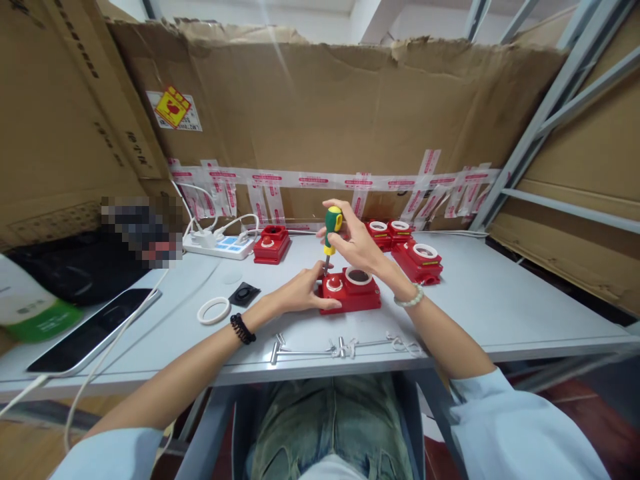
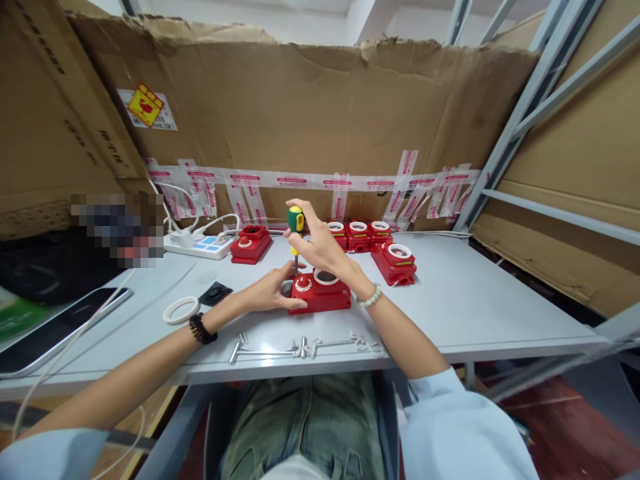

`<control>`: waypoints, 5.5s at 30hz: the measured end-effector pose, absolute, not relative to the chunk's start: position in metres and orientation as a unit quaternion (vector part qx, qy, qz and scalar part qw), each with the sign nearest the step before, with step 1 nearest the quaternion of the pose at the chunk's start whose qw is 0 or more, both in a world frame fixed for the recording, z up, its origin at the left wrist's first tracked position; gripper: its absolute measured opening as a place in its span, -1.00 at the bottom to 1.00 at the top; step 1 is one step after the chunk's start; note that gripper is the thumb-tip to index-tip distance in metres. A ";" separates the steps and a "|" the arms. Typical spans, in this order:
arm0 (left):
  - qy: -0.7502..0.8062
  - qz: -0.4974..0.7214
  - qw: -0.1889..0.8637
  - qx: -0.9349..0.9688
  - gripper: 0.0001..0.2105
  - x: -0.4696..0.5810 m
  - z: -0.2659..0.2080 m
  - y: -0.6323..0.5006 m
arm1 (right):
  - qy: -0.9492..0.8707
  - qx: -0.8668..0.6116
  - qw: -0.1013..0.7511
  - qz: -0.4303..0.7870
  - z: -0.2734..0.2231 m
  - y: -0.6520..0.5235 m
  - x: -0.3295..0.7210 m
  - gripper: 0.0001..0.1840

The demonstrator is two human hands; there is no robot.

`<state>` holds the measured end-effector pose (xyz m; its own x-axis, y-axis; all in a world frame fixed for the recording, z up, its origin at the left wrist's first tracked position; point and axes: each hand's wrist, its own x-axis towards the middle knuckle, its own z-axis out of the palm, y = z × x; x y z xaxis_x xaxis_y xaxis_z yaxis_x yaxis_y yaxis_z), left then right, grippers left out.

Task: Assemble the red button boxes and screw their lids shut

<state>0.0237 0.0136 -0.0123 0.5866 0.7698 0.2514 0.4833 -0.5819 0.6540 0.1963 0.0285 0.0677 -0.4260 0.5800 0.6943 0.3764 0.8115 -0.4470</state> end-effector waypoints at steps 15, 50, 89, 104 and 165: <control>0.373 0.264 0.261 0.851 -0.30 0.024 -0.013 0.014 | -0.817 -0.394 0.422 -0.018 0.070 0.025 0.197 -0.43; 0.373 0.269 0.278 0.843 -0.33 0.024 -0.011 0.013 | -0.829 -0.243 0.456 0.213 0.072 0.032 0.202 -0.39; 0.376 0.261 0.270 0.847 -0.32 0.025 -0.012 0.013 | -0.827 -0.306 0.454 0.129 0.072 0.028 0.207 -0.54; 0.364 0.271 0.258 0.853 -0.43 0.025 -0.013 0.015 | -0.798 -0.262 0.495 0.222 0.080 -0.011 0.204 -0.62; 0.357 0.268 0.251 0.859 -0.43 0.025 -0.016 0.018 | -0.815 -0.312 0.429 0.234 0.065 -0.013 0.202 -0.65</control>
